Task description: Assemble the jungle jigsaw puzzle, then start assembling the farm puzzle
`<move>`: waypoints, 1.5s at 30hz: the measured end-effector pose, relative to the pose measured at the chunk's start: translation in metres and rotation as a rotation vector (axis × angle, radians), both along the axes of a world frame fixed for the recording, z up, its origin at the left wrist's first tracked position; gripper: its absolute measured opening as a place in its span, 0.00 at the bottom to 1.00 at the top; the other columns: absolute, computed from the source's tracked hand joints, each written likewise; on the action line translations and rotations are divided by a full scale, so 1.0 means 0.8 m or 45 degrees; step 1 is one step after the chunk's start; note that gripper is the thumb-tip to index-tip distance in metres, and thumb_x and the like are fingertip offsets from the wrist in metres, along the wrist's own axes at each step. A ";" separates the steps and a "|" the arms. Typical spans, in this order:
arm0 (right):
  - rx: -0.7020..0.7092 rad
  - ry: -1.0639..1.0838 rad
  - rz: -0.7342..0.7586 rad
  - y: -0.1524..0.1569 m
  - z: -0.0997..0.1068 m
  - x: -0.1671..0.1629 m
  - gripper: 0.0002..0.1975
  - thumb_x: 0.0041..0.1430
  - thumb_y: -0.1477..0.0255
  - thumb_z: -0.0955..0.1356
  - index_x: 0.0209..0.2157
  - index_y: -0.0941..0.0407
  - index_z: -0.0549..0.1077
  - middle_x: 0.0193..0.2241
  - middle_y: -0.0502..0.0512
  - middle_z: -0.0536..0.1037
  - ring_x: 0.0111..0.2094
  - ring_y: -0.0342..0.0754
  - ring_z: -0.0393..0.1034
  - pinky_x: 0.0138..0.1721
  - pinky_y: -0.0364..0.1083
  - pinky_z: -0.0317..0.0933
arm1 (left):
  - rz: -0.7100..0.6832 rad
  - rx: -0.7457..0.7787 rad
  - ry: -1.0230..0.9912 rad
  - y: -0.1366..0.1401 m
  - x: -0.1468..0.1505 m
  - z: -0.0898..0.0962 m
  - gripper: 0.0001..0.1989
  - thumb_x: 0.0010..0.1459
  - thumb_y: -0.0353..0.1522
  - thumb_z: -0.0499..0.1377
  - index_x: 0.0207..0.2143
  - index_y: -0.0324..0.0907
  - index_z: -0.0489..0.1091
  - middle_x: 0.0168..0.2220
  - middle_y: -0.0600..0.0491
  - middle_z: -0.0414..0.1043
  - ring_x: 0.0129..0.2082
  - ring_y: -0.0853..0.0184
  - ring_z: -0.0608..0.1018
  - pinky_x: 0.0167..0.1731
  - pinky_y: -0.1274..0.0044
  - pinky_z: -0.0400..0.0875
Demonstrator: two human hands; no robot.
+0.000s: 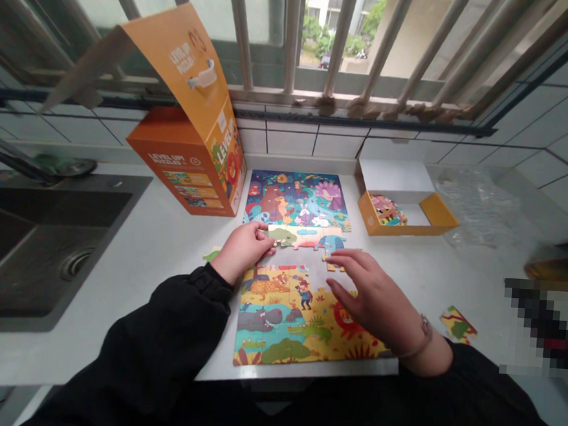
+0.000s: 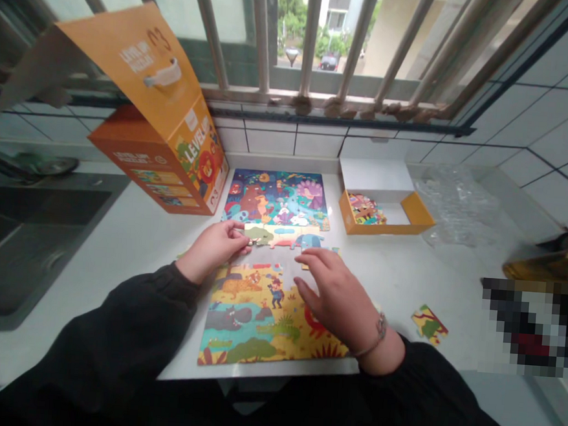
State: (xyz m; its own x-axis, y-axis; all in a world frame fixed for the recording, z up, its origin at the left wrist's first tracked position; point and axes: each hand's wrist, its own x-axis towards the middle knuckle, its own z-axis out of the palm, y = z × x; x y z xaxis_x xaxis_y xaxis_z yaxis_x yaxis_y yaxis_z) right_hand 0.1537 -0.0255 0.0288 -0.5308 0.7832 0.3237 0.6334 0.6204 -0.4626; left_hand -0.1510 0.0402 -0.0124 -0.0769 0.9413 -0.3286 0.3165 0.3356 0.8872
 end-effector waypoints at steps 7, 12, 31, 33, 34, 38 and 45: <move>0.033 -0.281 0.179 0.114 -0.014 -0.026 0.19 0.70 0.71 0.72 0.60 0.57 0.77 0.60 0.69 0.78 0.61 0.63 0.74 0.64 0.65 0.70 | -0.082 0.059 0.100 -0.001 -0.004 0.008 0.25 0.60 0.27 0.68 0.59 0.43 0.70 0.27 0.58 0.77 0.25 0.66 0.84 0.22 0.81 0.65; -0.047 -0.431 0.243 0.142 -0.031 -0.049 0.22 0.67 0.69 0.75 0.60 0.58 0.77 0.59 0.69 0.79 0.59 0.64 0.75 0.61 0.62 0.70 | -0.143 0.092 0.141 0.001 -0.009 0.008 0.23 0.59 0.28 0.69 0.57 0.42 0.74 0.25 0.59 0.75 0.25 0.66 0.83 0.23 0.80 0.65; -0.032 -0.397 0.399 0.138 -0.033 -0.039 0.17 0.70 0.70 0.73 0.57 0.59 0.78 0.51 0.66 0.81 0.50 0.57 0.75 0.53 0.55 0.70 | -0.246 0.178 0.296 -0.009 -0.016 0.015 0.21 0.54 0.29 0.70 0.52 0.42 0.78 0.25 0.57 0.77 0.21 0.67 0.76 0.23 0.76 0.62; -0.019 -0.421 0.427 0.143 -0.031 -0.038 0.16 0.70 0.70 0.73 0.56 0.59 0.78 0.50 0.65 0.81 0.50 0.57 0.75 0.52 0.55 0.69 | -0.262 0.166 0.285 -0.007 -0.016 0.015 0.20 0.55 0.30 0.69 0.52 0.41 0.78 0.25 0.57 0.76 0.21 0.67 0.75 0.23 0.76 0.62; -0.014 -0.427 0.434 0.145 -0.030 -0.037 0.16 0.69 0.69 0.73 0.55 0.58 0.78 0.49 0.64 0.81 0.50 0.57 0.75 0.52 0.55 0.69 | -0.271 0.159 0.278 -0.005 -0.016 0.015 0.20 0.56 0.30 0.69 0.52 0.41 0.78 0.24 0.57 0.76 0.21 0.67 0.75 0.23 0.76 0.62; -0.019 -0.421 0.436 0.158 -0.030 -0.036 0.18 0.66 0.66 0.76 0.54 0.56 0.78 0.48 0.62 0.81 0.48 0.55 0.75 0.49 0.51 0.68 | -0.296 0.134 0.241 -0.003 -0.016 0.017 0.19 0.57 0.30 0.68 0.52 0.40 0.77 0.24 0.58 0.76 0.20 0.67 0.75 0.23 0.76 0.62; -0.041 -0.422 0.489 0.163 -0.025 -0.036 0.17 0.67 0.64 0.75 0.54 0.55 0.79 0.47 0.61 0.82 0.47 0.55 0.75 0.47 0.51 0.68 | -0.307 0.103 0.152 -0.005 -0.018 0.014 0.20 0.58 0.32 0.68 0.53 0.41 0.75 0.24 0.58 0.75 0.21 0.67 0.76 0.23 0.77 0.63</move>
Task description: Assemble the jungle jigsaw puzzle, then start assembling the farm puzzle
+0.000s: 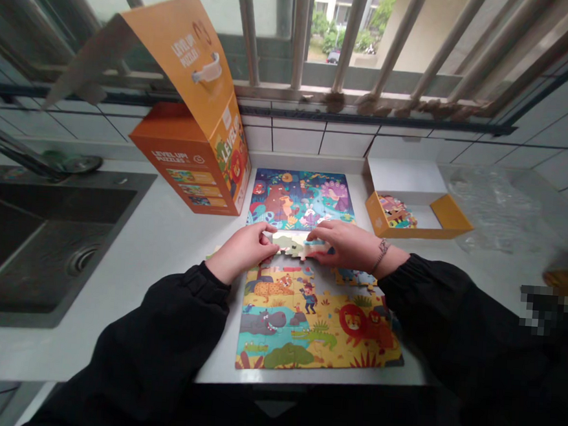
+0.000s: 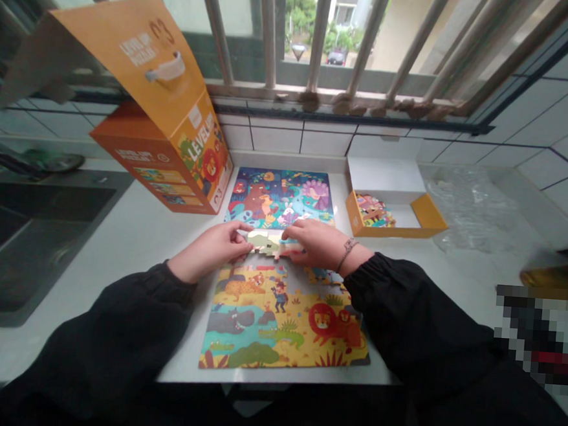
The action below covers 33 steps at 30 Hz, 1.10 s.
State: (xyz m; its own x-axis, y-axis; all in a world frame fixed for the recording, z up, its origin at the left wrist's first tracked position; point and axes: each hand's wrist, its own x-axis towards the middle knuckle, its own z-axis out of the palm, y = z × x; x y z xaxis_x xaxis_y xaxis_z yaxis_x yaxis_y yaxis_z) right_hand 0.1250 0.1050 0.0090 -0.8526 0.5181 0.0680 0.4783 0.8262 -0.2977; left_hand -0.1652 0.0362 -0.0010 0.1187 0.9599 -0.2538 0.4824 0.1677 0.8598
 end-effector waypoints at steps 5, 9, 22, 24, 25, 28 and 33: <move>-0.034 -0.029 0.027 -0.009 0.008 -0.002 0.15 0.65 0.67 0.76 0.53 0.53 0.81 0.46 0.60 0.82 0.45 0.54 0.75 0.47 0.51 0.69 | 0.002 -0.019 -0.039 -0.004 0.000 0.000 0.21 0.58 0.33 0.69 0.54 0.41 0.75 0.25 0.57 0.77 0.22 0.66 0.77 0.23 0.76 0.63; -0.073 -0.010 0.060 -0.012 0.010 -0.004 0.13 0.65 0.68 0.76 0.51 0.52 0.83 0.46 0.60 0.82 0.44 0.54 0.76 0.47 0.52 0.69 | -0.005 -0.028 -0.048 -0.007 0.001 0.002 0.20 0.57 0.32 0.69 0.53 0.42 0.76 0.24 0.57 0.77 0.21 0.67 0.77 0.23 0.77 0.64; -0.103 -0.075 0.118 0.009 0.015 -0.015 0.10 0.66 0.67 0.76 0.48 0.49 0.85 0.46 0.58 0.81 0.43 0.51 0.75 0.47 0.50 0.70 | 0.014 -0.026 -0.091 -0.001 -0.004 -0.004 0.21 0.57 0.32 0.68 0.54 0.41 0.74 0.24 0.58 0.76 0.22 0.66 0.78 0.23 0.77 0.66; -0.107 -0.097 0.131 0.010 0.016 -0.018 0.11 0.65 0.67 0.76 0.48 0.49 0.85 0.45 0.58 0.81 0.42 0.51 0.75 0.47 0.50 0.70 | 0.014 -0.029 -0.097 -0.002 -0.005 -0.004 0.21 0.58 0.32 0.68 0.53 0.42 0.74 0.25 0.58 0.76 0.22 0.66 0.78 0.24 0.76 0.66; -0.103 -0.112 0.133 0.010 0.017 -0.020 0.11 0.64 0.67 0.77 0.48 0.49 0.85 0.45 0.58 0.81 0.42 0.51 0.75 0.46 0.50 0.69 | 0.013 -0.032 -0.099 -0.002 -0.005 -0.004 0.20 0.58 0.32 0.68 0.53 0.42 0.75 0.25 0.58 0.76 0.22 0.66 0.78 0.24 0.76 0.66; -0.087 -0.145 0.130 0.008 0.020 -0.022 0.11 0.64 0.66 0.77 0.48 0.49 0.85 0.44 0.58 0.81 0.40 0.51 0.75 0.44 0.49 0.69 | 0.005 -0.040 -0.097 -0.004 -0.005 -0.005 0.20 0.58 0.33 0.69 0.53 0.42 0.75 0.25 0.57 0.77 0.22 0.66 0.78 0.24 0.76 0.66; -0.096 -0.174 0.148 0.004 0.029 -0.022 0.11 0.65 0.66 0.77 0.48 0.50 0.85 0.44 0.59 0.81 0.40 0.51 0.75 0.43 0.50 0.68 | -0.026 -0.052 -0.087 -0.005 -0.006 -0.003 0.21 0.58 0.33 0.68 0.54 0.41 0.74 0.26 0.56 0.77 0.23 0.65 0.79 0.24 0.76 0.66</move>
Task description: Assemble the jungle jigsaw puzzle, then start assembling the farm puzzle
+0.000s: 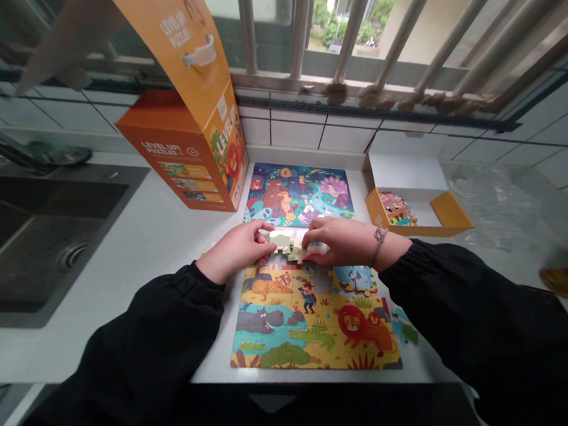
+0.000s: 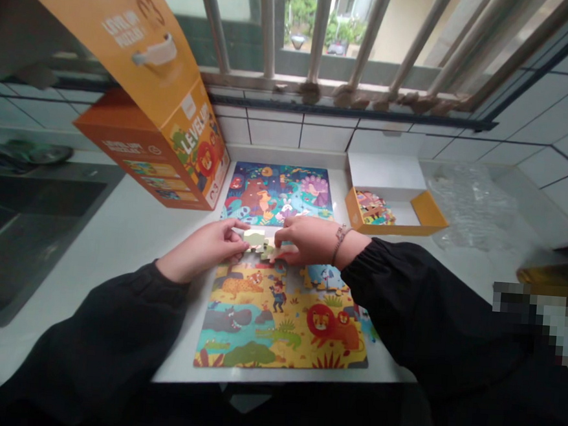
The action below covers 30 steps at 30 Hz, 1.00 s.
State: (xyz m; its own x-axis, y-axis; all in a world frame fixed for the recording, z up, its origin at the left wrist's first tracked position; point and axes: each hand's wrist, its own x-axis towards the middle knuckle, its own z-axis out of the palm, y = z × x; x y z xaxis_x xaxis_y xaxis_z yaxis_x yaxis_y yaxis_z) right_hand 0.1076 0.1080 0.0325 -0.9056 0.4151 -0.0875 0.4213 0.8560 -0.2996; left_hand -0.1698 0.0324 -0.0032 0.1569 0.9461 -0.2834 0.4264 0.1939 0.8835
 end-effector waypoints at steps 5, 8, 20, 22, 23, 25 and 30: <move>0.008 -0.011 0.004 -0.007 0.003 0.001 0.11 0.65 0.67 0.77 0.48 0.50 0.85 0.44 0.58 0.81 0.42 0.52 0.75 0.44 0.50 0.68 | -0.023 -0.030 0.049 -0.001 -0.001 0.004 0.21 0.58 0.33 0.68 0.53 0.41 0.74 0.25 0.57 0.78 0.23 0.64 0.79 0.23 0.76 0.65; 0.003 0.005 -0.012 -0.009 -0.001 0.001 0.11 0.65 0.67 0.77 0.48 0.50 0.85 0.45 0.59 0.81 0.42 0.53 0.75 0.44 0.50 0.68 | -0.029 -0.016 0.095 -0.003 -0.003 0.005 0.21 0.57 0.33 0.69 0.53 0.41 0.74 0.25 0.57 0.78 0.23 0.64 0.80 0.23 0.76 0.64; 0.043 -0.008 -0.103 -0.011 -0.009 0.017 0.12 0.66 0.69 0.74 0.50 0.55 0.81 0.46 0.63 0.79 0.44 0.55 0.74 0.45 0.51 0.66 | -0.121 0.045 0.181 -0.004 -0.007 0.004 0.21 0.60 0.35 0.67 0.55 0.41 0.73 0.28 0.57 0.78 0.25 0.64 0.80 0.27 0.75 0.69; 0.059 0.005 -0.114 -0.013 -0.013 0.016 0.12 0.66 0.69 0.74 0.51 0.55 0.81 0.48 0.63 0.79 0.45 0.55 0.74 0.46 0.52 0.67 | -0.120 0.087 0.210 -0.003 -0.005 0.000 0.20 0.60 0.35 0.68 0.54 0.41 0.75 0.28 0.57 0.77 0.26 0.65 0.79 0.27 0.75 0.68; 0.073 0.017 -0.117 -0.015 -0.015 0.014 0.13 0.67 0.68 0.74 0.51 0.56 0.80 0.49 0.64 0.79 0.46 0.56 0.74 0.48 0.52 0.67 | -0.125 0.110 0.226 -0.002 -0.004 -0.002 0.19 0.59 0.35 0.68 0.53 0.41 0.76 0.28 0.57 0.77 0.26 0.65 0.79 0.27 0.75 0.68; 0.099 0.040 -0.117 -0.018 -0.019 0.008 0.16 0.66 0.66 0.75 0.53 0.57 0.79 0.50 0.64 0.79 0.48 0.57 0.74 0.50 0.54 0.68 | -0.141 0.148 0.258 -0.001 -0.002 -0.006 0.17 0.59 0.33 0.68 0.51 0.42 0.77 0.29 0.57 0.77 0.27 0.66 0.79 0.28 0.75 0.69; 0.113 0.044 -0.149 -0.027 -0.024 -0.007 0.17 0.64 0.67 0.78 0.52 0.57 0.79 0.50 0.62 0.80 0.48 0.56 0.74 0.50 0.53 0.68 | -0.147 0.309 0.316 -0.008 -0.002 -0.002 0.17 0.63 0.32 0.67 0.55 0.43 0.77 0.32 0.56 0.80 0.31 0.65 0.81 0.34 0.73 0.74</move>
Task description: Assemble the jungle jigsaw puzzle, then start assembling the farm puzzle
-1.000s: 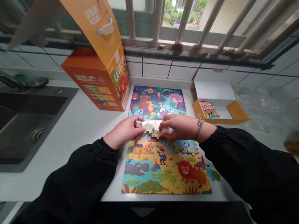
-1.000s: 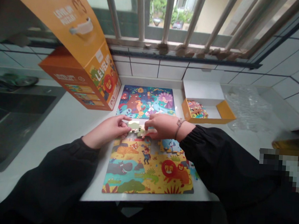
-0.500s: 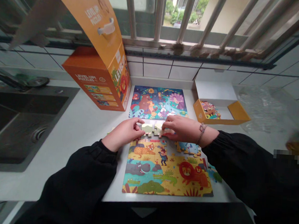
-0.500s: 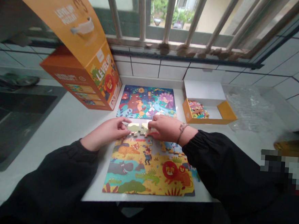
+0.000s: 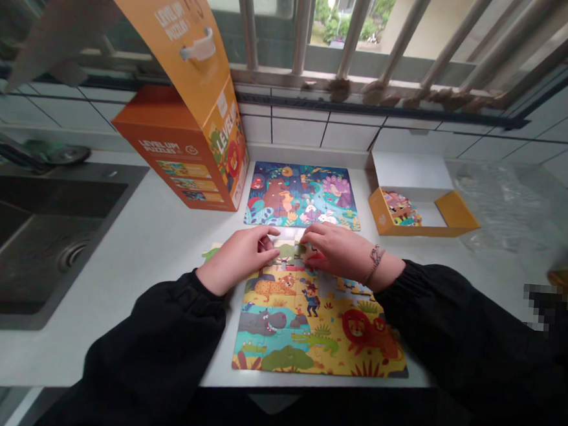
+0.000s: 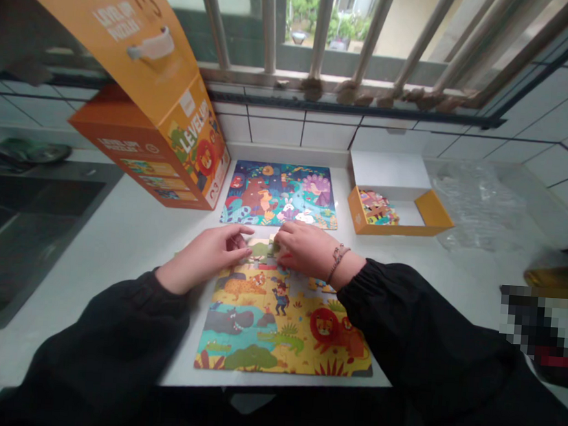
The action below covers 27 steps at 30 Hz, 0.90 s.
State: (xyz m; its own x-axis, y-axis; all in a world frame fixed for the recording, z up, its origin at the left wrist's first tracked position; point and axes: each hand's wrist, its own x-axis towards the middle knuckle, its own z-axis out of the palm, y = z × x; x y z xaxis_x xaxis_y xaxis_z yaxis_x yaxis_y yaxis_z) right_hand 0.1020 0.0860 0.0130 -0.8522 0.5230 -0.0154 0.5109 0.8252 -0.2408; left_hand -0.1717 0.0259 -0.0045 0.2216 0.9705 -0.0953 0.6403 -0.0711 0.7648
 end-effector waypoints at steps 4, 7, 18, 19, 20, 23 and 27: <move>0.007 -0.027 -0.058 -0.005 0.002 -0.005 0.17 0.63 0.69 0.77 0.52 0.58 0.79 0.49 0.63 0.79 0.48 0.57 0.73 0.49 0.53 0.67 | -0.070 0.279 0.180 -0.035 -0.003 0.022 0.06 0.69 0.33 0.65 0.48 0.44 0.78 0.41 0.52 0.82 0.41 0.61 0.83 0.43 0.68 0.77; 0.038 -0.080 -0.110 -0.008 0.005 -0.009 0.16 0.63 0.70 0.75 0.51 0.59 0.79 0.48 0.64 0.79 0.47 0.58 0.73 0.48 0.53 0.66 | -0.277 0.384 0.289 -0.074 -0.001 0.029 0.06 0.73 0.36 0.63 0.46 0.45 0.78 0.49 0.49 0.83 0.50 0.56 0.83 0.53 0.63 0.78; 0.035 0.023 -0.136 -0.003 -0.002 -0.001 0.20 0.59 0.74 0.74 0.53 0.60 0.77 0.49 0.66 0.78 0.47 0.58 0.72 0.50 0.53 0.67 | -0.453 0.318 0.434 -0.138 0.003 0.019 0.14 0.73 0.38 0.64 0.57 0.46 0.75 0.72 0.43 0.68 0.69 0.47 0.73 0.68 0.53 0.72; 0.030 0.039 -0.132 -0.002 -0.002 0.001 0.20 0.59 0.75 0.74 0.53 0.59 0.77 0.49 0.65 0.78 0.47 0.57 0.72 0.50 0.53 0.67 | -0.463 0.310 0.421 -0.133 0.003 0.021 0.12 0.73 0.37 0.63 0.55 0.46 0.76 0.70 0.43 0.70 0.68 0.48 0.74 0.67 0.54 0.73; 0.024 0.058 -0.126 -0.001 -0.002 0.003 0.19 0.58 0.76 0.74 0.53 0.59 0.77 0.49 0.65 0.77 0.47 0.57 0.72 0.50 0.53 0.67 | -0.460 0.307 0.413 -0.126 0.003 0.024 0.10 0.73 0.37 0.63 0.53 0.46 0.77 0.68 0.44 0.72 0.66 0.49 0.76 0.66 0.55 0.74; -0.008 0.112 -0.084 0.001 -0.002 0.008 0.19 0.58 0.77 0.74 0.51 0.58 0.78 0.48 0.63 0.77 0.47 0.56 0.72 0.50 0.52 0.68 | -0.375 0.342 0.451 -0.095 0.008 0.029 0.09 0.74 0.35 0.61 0.53 0.44 0.77 0.59 0.44 0.79 0.58 0.53 0.80 0.61 0.59 0.77; -0.081 0.168 -0.014 0.003 -0.003 0.009 0.15 0.59 0.76 0.75 0.49 0.56 0.80 0.49 0.62 0.78 0.48 0.55 0.73 0.52 0.53 0.69 | -0.309 0.388 0.574 -0.045 0.019 0.030 0.08 0.73 0.33 0.62 0.51 0.41 0.77 0.52 0.43 0.80 0.55 0.52 0.80 0.59 0.59 0.77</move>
State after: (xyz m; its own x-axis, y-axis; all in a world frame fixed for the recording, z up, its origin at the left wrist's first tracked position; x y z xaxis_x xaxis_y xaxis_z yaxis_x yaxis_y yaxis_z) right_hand 0.1094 0.0882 0.0109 -0.8433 0.5338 0.0627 0.4802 0.8007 -0.3582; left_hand -0.1566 -0.0103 0.0197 0.4427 0.8956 0.0436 0.8353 -0.4296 0.3431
